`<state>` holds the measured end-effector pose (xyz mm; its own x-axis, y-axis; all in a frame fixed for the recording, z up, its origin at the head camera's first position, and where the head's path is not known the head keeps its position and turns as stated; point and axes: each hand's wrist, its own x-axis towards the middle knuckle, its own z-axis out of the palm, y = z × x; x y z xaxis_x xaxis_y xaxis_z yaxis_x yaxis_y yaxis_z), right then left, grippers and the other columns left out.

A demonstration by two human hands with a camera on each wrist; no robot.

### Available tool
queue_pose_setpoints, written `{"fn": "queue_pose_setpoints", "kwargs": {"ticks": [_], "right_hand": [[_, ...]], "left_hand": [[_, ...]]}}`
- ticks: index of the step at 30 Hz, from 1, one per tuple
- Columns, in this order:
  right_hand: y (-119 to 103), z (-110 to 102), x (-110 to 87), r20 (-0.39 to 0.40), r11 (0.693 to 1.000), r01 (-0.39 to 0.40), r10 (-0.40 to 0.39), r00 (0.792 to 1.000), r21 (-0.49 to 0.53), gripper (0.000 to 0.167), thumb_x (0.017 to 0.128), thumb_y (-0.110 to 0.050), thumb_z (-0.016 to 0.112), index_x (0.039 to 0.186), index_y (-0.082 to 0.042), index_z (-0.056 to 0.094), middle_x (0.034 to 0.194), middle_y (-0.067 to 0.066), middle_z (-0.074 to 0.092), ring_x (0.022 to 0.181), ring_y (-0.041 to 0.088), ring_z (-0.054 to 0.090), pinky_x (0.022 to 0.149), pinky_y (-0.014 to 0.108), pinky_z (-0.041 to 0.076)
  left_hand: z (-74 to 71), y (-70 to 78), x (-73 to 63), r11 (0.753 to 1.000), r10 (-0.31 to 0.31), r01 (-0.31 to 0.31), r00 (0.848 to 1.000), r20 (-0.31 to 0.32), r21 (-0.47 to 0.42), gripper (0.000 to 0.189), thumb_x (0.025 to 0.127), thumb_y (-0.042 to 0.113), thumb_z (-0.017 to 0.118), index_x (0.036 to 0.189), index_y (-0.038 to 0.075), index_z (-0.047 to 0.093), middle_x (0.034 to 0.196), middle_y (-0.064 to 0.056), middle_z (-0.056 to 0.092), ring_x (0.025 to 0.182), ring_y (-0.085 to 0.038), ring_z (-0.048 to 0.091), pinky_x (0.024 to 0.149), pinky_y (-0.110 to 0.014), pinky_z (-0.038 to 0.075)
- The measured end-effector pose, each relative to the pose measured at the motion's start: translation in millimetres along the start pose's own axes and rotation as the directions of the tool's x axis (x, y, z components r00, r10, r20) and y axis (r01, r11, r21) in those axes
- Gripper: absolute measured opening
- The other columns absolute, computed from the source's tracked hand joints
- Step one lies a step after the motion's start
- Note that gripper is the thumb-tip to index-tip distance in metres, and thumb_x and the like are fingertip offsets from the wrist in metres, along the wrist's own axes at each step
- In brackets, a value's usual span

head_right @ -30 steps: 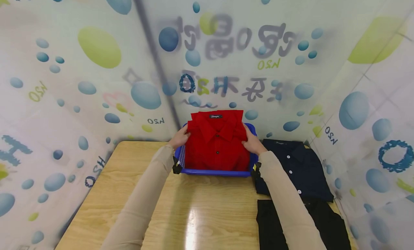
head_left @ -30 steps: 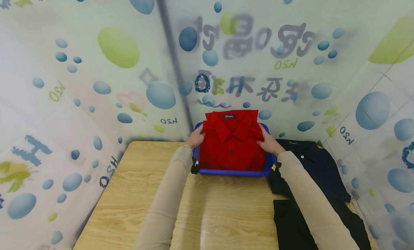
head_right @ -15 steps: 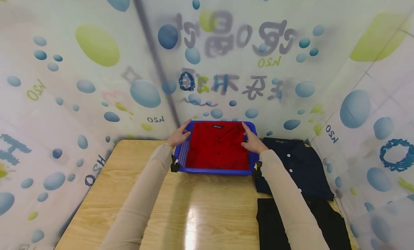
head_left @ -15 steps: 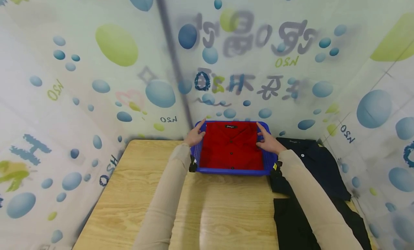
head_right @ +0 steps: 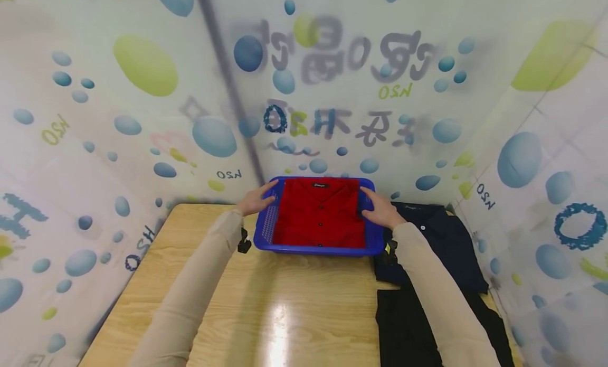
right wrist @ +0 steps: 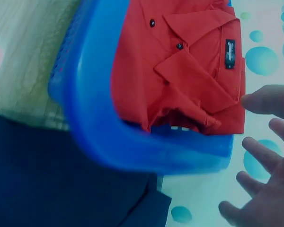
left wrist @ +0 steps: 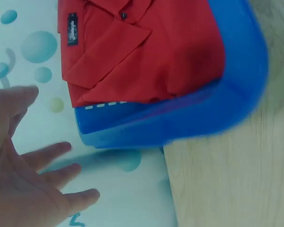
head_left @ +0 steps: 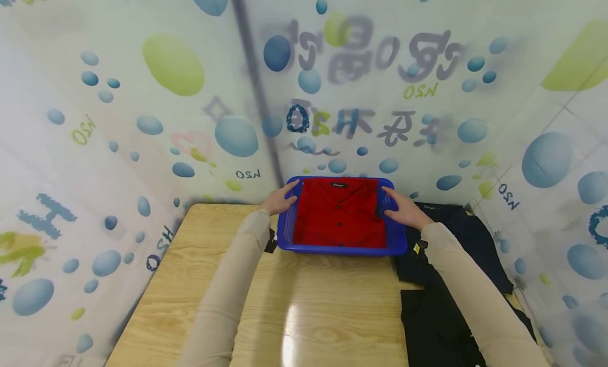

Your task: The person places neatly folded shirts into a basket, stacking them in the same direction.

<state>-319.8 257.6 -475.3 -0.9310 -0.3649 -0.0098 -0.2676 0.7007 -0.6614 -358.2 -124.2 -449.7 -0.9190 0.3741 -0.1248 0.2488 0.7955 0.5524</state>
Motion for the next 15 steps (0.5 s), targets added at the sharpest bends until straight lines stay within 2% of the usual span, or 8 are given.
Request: {"fn": "queue_pose_setpoints", "kwargs": {"ticks": [2, 4, 8, 11, 15], "right_hand": [[4.6, -3.0, -4.3, -0.002, 1.000, 0.001, -0.001, 1.000, -0.008, 0.067, 0.095, -0.006, 0.054, 0.150, 0.005, 0.019, 0.149, 0.034, 0.024, 0.132, 0.051, 0.028, 0.104, 0.064, 0.024], [7.6, -7.0, -10.0, -0.013, 1.000, 0.004, -0.004, 1.000, -0.004, 0.066, 0.096, -0.009, 0.054, 0.150, 0.005, 0.020, 0.149, 0.033, 0.024, 0.132, 0.052, 0.028, 0.104, 0.064, 0.025], [14.0, -11.1, -23.7, -0.047, 0.999, 0.042, -0.042, 0.998, -0.005, 0.065, 0.097, -0.011, 0.056, 0.149, 0.006, 0.022, 0.149, 0.032, 0.026, 0.132, 0.051, 0.028, 0.105, 0.064, 0.023], [19.3, -8.8, -36.9, -0.071, 0.998, 0.067, -0.068, 0.995, -0.018, 0.065, 0.097, -0.012, 0.057, 0.149, 0.006, 0.023, 0.149, 0.031, 0.027, 0.134, 0.050, 0.026, 0.106, 0.064, 0.021], [27.8, -0.7, -54.3, -0.114, 0.994, 0.104, -0.108, 0.988, -0.040, 0.063, 0.096, -0.013, 0.059, 0.147, 0.007, 0.028, 0.147, 0.031, 0.032, 0.133, 0.050, 0.028, 0.105, 0.065, 0.021]], "left_hand": [[-1.5, -1.5, -2.2, 0.999, 0.015, -0.015, 1.000, 0.003, 0.048, 0.057, 0.101, 0.020, 0.046, 0.153, 0.010, 0.026, 0.151, -0.022, 0.031, 0.136, -0.042, 0.031, 0.109, -0.054, 0.025], [-3.4, -1.3, -6.6, 0.995, 0.009, -0.009, 1.000, 0.007, 0.095, 0.057, 0.101, 0.023, 0.048, 0.154, 0.014, 0.026, 0.154, -0.020, 0.027, 0.138, -0.043, 0.024, 0.108, -0.062, 0.018], [-3.0, 0.6, -20.2, 0.979, -0.007, 0.008, 1.000, -0.007, 0.205, 0.058, 0.100, 0.032, 0.050, 0.154, 0.022, 0.028, 0.157, -0.016, 0.020, 0.140, -0.047, 0.013, 0.099, -0.077, 0.006], [5.2, -0.7, -31.6, 0.960, 0.023, -0.015, 0.999, -0.027, 0.279, 0.059, 0.100, 0.036, 0.050, 0.154, 0.024, 0.028, 0.158, -0.013, 0.020, 0.141, -0.047, 0.011, 0.098, -0.078, 0.003], [23.9, -5.5, -46.4, 0.935, 0.059, -0.037, 0.997, -0.055, 0.352, 0.060, 0.099, 0.040, 0.050, 0.154, 0.025, 0.028, 0.158, -0.012, 0.019, 0.141, -0.045, 0.012, 0.099, -0.076, 0.000]]}}
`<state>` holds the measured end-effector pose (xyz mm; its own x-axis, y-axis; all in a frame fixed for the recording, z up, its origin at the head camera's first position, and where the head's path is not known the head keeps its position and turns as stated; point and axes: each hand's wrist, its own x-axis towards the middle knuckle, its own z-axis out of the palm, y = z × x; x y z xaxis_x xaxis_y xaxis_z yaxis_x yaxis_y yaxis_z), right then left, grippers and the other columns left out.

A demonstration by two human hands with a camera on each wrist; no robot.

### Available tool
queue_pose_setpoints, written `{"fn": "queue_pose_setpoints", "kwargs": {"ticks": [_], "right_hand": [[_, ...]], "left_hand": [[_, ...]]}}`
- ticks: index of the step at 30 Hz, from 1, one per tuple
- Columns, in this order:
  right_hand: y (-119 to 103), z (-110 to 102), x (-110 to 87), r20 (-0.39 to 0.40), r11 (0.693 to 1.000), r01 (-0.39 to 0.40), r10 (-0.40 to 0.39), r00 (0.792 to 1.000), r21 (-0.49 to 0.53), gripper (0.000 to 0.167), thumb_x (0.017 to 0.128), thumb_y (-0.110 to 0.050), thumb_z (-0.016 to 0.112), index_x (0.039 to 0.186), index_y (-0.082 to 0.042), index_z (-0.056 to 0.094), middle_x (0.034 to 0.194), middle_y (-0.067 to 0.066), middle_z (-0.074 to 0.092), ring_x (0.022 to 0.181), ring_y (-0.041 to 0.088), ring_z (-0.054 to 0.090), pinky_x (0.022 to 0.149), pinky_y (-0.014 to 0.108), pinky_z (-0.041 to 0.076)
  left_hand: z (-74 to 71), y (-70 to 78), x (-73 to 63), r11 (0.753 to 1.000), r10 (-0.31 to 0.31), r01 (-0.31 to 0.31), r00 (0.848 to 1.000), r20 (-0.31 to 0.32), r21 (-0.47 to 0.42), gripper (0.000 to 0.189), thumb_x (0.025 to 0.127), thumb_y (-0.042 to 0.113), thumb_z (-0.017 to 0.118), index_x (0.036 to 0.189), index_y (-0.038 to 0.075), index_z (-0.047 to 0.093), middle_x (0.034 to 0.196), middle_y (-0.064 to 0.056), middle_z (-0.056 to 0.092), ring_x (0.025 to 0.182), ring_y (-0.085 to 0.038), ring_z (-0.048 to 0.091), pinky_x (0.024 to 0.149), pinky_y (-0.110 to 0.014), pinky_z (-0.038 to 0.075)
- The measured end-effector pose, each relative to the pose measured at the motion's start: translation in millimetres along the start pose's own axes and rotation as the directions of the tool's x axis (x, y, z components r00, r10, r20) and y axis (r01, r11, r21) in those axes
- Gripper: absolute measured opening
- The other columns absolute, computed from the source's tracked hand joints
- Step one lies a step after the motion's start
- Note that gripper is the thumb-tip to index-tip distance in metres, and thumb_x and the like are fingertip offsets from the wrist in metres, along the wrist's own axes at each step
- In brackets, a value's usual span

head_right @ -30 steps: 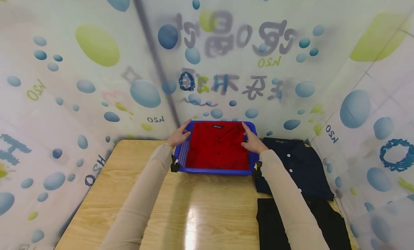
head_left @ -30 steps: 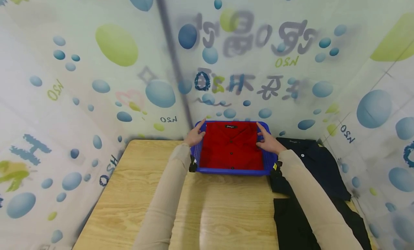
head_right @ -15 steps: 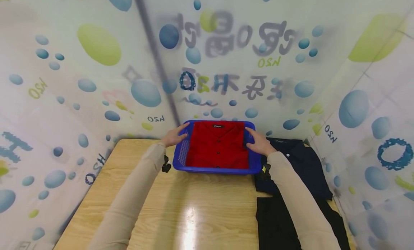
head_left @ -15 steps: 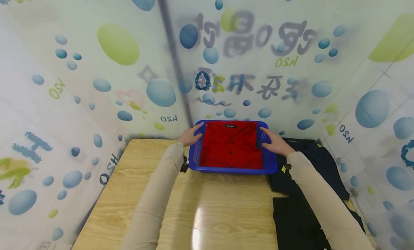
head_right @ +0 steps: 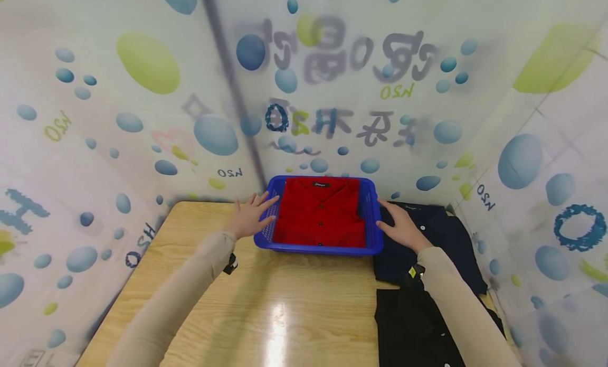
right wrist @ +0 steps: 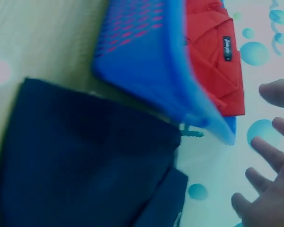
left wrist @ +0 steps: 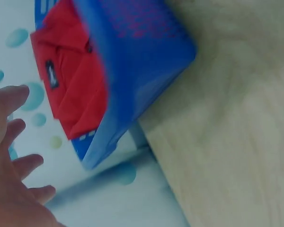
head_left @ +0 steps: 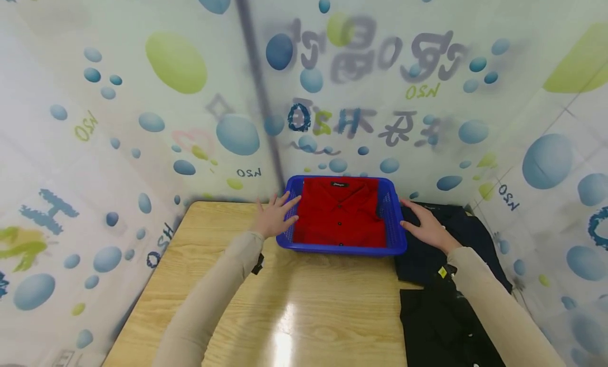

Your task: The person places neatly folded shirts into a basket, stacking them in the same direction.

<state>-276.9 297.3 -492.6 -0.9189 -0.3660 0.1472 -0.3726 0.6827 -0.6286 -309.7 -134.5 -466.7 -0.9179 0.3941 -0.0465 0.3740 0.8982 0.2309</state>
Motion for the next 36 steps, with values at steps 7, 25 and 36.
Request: {"fn": "queue_pose_setpoints", "kwargs": {"ticks": [7, 25, 36], "right_hand": [[8.6, 12.6, -26.2, -0.055, 0.999, 0.018, -0.017, 0.998, 0.030, 0.061, 0.095, -0.013, 0.061, 0.146, 0.006, 0.032, 0.146, 0.030, 0.033, 0.133, 0.050, 0.028, 0.103, 0.068, 0.021], [14.3, 13.2, -100.8, -0.197, 0.996, -0.032, 0.048, 0.979, 0.085, 0.054, 0.088, 0.000, 0.063, 0.138, 0.006, 0.041, 0.128, 0.032, 0.046, 0.117, 0.050, 0.037, 0.089, 0.071, 0.027], [29.6, 4.4, -147.1, -0.247, 0.987, -0.152, 0.161, 0.955, 0.058, 0.065, 0.088, -0.001, 0.064, 0.141, 0.011, 0.028, 0.129, 0.036, 0.039, 0.114, 0.051, 0.036, 0.081, 0.068, 0.034]], "left_hand": [[19.6, 8.2, -21.9, 1.000, 0.021, -0.022, 0.997, -0.076, -0.013, 0.059, 0.098, 0.038, 0.054, 0.151, 0.024, 0.034, 0.156, -0.014, 0.025, 0.142, -0.042, 0.013, 0.101, -0.074, -0.005], [41.2, 79.4, -52.8, 0.984, 0.180, -0.176, 0.940, -0.290, 0.039, 0.034, 0.096, 0.034, 0.058, 0.121, 0.012, 0.061, 0.130, -0.012, 0.053, 0.124, -0.034, 0.044, 0.093, -0.063, 0.037], [66.1, 127.4, -73.2, 0.966, 0.249, -0.258, 0.904, -0.349, 0.020, 0.031, 0.090, 0.030, 0.066, 0.116, 0.013, 0.063, 0.118, -0.008, 0.059, 0.111, -0.029, 0.052, 0.085, -0.048, 0.046]]}}
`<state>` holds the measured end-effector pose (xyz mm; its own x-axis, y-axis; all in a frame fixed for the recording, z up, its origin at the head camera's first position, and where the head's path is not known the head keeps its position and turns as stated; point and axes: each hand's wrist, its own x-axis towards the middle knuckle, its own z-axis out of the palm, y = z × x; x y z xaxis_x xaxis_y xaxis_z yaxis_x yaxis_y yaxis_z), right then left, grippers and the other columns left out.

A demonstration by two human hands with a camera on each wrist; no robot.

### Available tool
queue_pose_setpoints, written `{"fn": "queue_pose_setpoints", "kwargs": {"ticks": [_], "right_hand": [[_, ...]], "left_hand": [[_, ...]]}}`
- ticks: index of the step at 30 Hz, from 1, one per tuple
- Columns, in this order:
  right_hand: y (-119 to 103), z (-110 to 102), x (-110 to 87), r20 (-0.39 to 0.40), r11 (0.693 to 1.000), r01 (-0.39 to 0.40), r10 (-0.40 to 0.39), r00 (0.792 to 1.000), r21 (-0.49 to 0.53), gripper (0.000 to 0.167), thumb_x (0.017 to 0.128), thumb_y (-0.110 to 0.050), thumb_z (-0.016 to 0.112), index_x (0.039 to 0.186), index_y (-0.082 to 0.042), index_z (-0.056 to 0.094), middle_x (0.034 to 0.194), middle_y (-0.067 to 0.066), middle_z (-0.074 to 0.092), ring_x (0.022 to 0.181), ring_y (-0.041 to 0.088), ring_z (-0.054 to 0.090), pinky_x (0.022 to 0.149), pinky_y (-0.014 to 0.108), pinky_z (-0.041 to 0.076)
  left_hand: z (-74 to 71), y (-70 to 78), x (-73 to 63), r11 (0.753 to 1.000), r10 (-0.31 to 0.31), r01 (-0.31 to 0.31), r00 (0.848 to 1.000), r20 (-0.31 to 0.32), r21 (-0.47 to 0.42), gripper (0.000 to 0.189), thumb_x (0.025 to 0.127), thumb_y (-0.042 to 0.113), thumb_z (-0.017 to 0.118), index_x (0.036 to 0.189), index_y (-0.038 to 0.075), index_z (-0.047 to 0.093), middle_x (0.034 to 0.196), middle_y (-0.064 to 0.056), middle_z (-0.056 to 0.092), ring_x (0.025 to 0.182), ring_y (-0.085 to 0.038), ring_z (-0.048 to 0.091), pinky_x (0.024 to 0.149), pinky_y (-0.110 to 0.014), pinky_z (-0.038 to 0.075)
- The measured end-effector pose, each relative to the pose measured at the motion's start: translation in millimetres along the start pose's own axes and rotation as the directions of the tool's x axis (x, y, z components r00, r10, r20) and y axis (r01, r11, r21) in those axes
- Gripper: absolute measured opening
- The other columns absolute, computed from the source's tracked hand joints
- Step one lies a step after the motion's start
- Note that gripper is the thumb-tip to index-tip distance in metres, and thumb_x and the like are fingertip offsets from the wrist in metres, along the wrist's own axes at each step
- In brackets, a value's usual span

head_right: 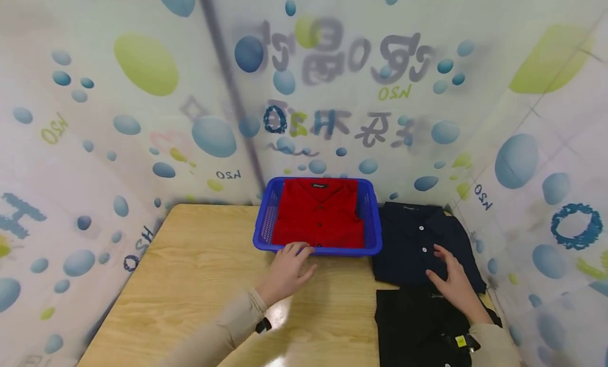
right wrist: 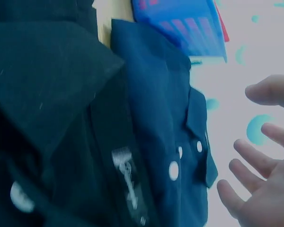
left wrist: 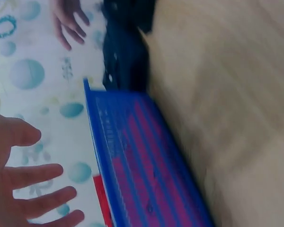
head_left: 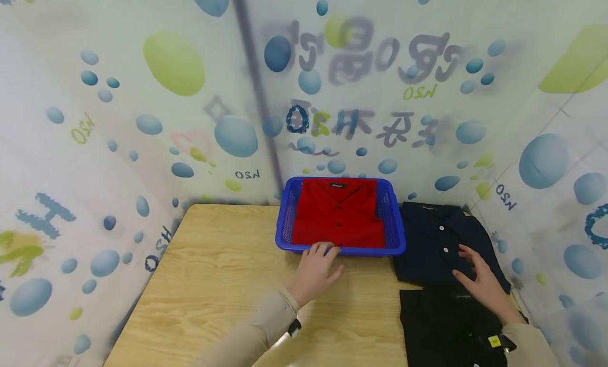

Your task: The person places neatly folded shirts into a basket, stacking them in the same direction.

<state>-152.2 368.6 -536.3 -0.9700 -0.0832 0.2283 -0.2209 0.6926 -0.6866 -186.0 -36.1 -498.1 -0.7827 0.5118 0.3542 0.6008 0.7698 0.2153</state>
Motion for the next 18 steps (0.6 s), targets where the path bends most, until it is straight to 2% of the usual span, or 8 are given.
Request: {"fn": "queue_pose_setpoints", "kwargs": {"ticks": [5, 8, 12, 14, 15, 18], "right_hand": [[11.5, -9.5, -18.5, -0.047, 0.998, -0.057, 0.055, 0.997, -0.028, 0.068, 0.089, -0.001, 0.063, 0.142, 0.013, 0.023, 0.126, 0.037, 0.038, 0.110, 0.051, 0.036, 0.077, 0.066, 0.034], [17.1, -13.3, -29.9, -0.060, 0.995, -0.096, 0.094, 0.994, -0.038, 0.068, 0.089, -0.001, 0.062, 0.141, 0.015, 0.022, 0.124, 0.038, 0.037, 0.108, 0.054, 0.036, 0.075, 0.068, 0.034], [26.1, -16.4, -42.5, -0.076, 0.988, -0.148, 0.145, 0.987, -0.043, 0.067, 0.090, -0.001, 0.062, 0.140, 0.017, 0.021, 0.122, 0.041, 0.036, 0.107, 0.057, 0.036, 0.074, 0.069, 0.034], [30.7, -17.6, -48.9, -0.080, 0.986, -0.164, 0.161, 0.984, -0.036, 0.067, 0.089, 0.001, 0.061, 0.139, 0.018, 0.021, 0.122, 0.043, 0.035, 0.106, 0.058, 0.035, 0.075, 0.068, 0.033], [33.6, -18.1, -52.3, -0.089, 0.986, -0.165, 0.161, 0.983, -0.038, 0.066, 0.089, 0.002, 0.062, 0.139, 0.019, 0.022, 0.122, 0.043, 0.035, 0.105, 0.058, 0.036, 0.080, 0.063, 0.035], [41.7, -20.8, -63.8, -0.087, 0.986, -0.166, 0.163, 0.983, -0.031, 0.067, 0.089, 0.002, 0.061, 0.138, 0.020, 0.020, 0.124, 0.045, 0.031, 0.105, 0.059, 0.035, 0.087, 0.066, 0.032]], "left_hand": [[16.7, 28.7, -8.6, 1.000, -0.007, 0.008, 0.999, 0.042, -0.011, 0.035, 0.090, 0.032, 0.064, 0.118, 0.012, 0.062, 0.117, -0.007, 0.059, 0.106, -0.026, 0.054, 0.081, -0.044, 0.047], [31.3, 43.2, -9.1, 1.000, -0.009, 0.008, 0.997, 0.076, 0.008, 0.037, 0.091, 0.036, 0.062, 0.120, 0.012, 0.062, 0.116, -0.006, 0.060, 0.104, -0.025, 0.057, 0.080, -0.042, 0.050], [54.5, 60.8, -7.6, 0.999, -0.030, 0.035, 0.989, 0.148, -0.027, 0.037, 0.091, 0.037, 0.063, 0.119, 0.013, 0.063, 0.113, -0.004, 0.063, 0.102, -0.022, 0.060, 0.078, -0.041, 0.052], [66.5, 69.5, -8.1, 0.998, -0.046, 0.055, 0.979, 0.198, -0.041, 0.036, 0.090, 0.037, 0.064, 0.119, 0.015, 0.063, 0.111, -0.002, 0.063, 0.099, -0.020, 0.060, 0.075, -0.038, 0.052], [72.9, 73.5, -9.0, 0.997, -0.053, 0.065, 0.972, 0.230, -0.042, 0.037, 0.090, 0.039, 0.064, 0.119, 0.015, 0.063, 0.110, -0.001, 0.063, 0.098, -0.019, 0.060, 0.074, -0.037, 0.052], [89.0, 84.8, -13.4, 0.997, -0.061, 0.074, 0.944, 0.324, -0.030, 0.037, 0.090, 0.042, 0.064, 0.118, 0.018, 0.063, 0.106, 0.002, 0.062, 0.092, -0.016, 0.060, 0.067, -0.032, 0.052]]}}
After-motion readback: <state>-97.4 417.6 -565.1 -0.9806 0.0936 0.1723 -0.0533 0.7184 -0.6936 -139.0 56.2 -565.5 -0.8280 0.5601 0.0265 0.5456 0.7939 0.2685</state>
